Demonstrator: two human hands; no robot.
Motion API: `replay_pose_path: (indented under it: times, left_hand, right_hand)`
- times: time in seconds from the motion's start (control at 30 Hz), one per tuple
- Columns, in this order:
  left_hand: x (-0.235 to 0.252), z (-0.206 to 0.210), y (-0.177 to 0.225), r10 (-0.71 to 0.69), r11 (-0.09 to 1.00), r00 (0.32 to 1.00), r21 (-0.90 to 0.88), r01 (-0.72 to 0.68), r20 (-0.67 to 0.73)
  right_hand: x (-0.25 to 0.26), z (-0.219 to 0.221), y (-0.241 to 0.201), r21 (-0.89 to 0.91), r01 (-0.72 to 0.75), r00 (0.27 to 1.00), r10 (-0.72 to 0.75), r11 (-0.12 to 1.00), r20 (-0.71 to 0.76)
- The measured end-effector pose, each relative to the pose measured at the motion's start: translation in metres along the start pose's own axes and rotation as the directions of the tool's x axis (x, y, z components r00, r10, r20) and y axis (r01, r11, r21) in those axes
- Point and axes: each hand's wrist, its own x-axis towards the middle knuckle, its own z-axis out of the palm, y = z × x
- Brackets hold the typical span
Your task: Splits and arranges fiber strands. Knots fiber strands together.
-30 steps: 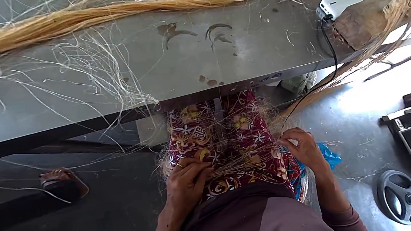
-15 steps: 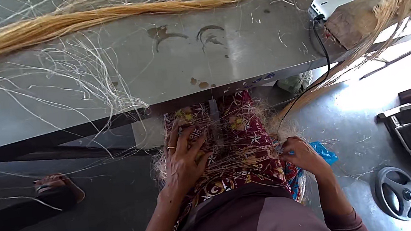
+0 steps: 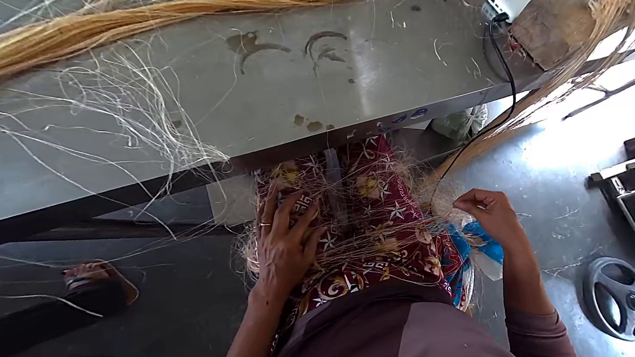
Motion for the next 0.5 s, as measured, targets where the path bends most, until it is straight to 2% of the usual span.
replay_pose_path:
  times: [0.07, 0.13, 0.23, 0.3, 0.37, 0.43, 0.5]
  left_hand:
    - [0.0, 0.001, 0.001, -0.001, 1.0, 1.0, 0.001, 0.001, -0.001]
    - [0.001, 0.001, 0.001, -0.001, 1.0, 1.0, 0.007, 0.001, -0.001]
    - [0.001, 0.002, 0.001, -0.006, 1.0, 1.0, 0.004, 0.006, -0.005]
    - [0.002, 0.003, 0.001, -0.009, 1.0, 1.0, 0.001, 0.009, -0.007]
    - [0.002, 0.002, 0.002, -0.013, 1.0, 1.0, 0.007, 0.014, -0.008]
    - [0.002, 0.001, 0.002, -0.008, 1.0, 1.0, -0.013, 0.007, -0.016]
    - [0.003, -0.001, 0.002, -0.002, 0.998, 1.0, -0.065, 0.001, -0.02]
  right_hand:
    - [0.001, 0.007, -0.002, -0.158, 0.06, 0.98, -0.088, 0.986, -0.176]
    - [0.001, 0.015, -0.008, -0.3, 0.106, 0.93, -0.202, 0.948, -0.308]
    - [-0.004, 0.018, -0.022, -0.399, 0.139, 0.861, -0.31, 0.906, -0.403]
    - [-0.01, 0.014, -0.034, -0.404, 0.151, 0.855, -0.325, 0.902, -0.404]
    - [-0.018, 0.007, -0.048, -0.397, 0.116, 0.913, -0.254, 0.911, -0.318]
    - [-0.024, -0.006, -0.058, -0.319, 0.027, 0.995, -0.056, 0.947, -0.083]
    - [-0.023, -0.016, -0.06, -0.236, -0.059, 0.983, 0.098, 0.97, 0.158]
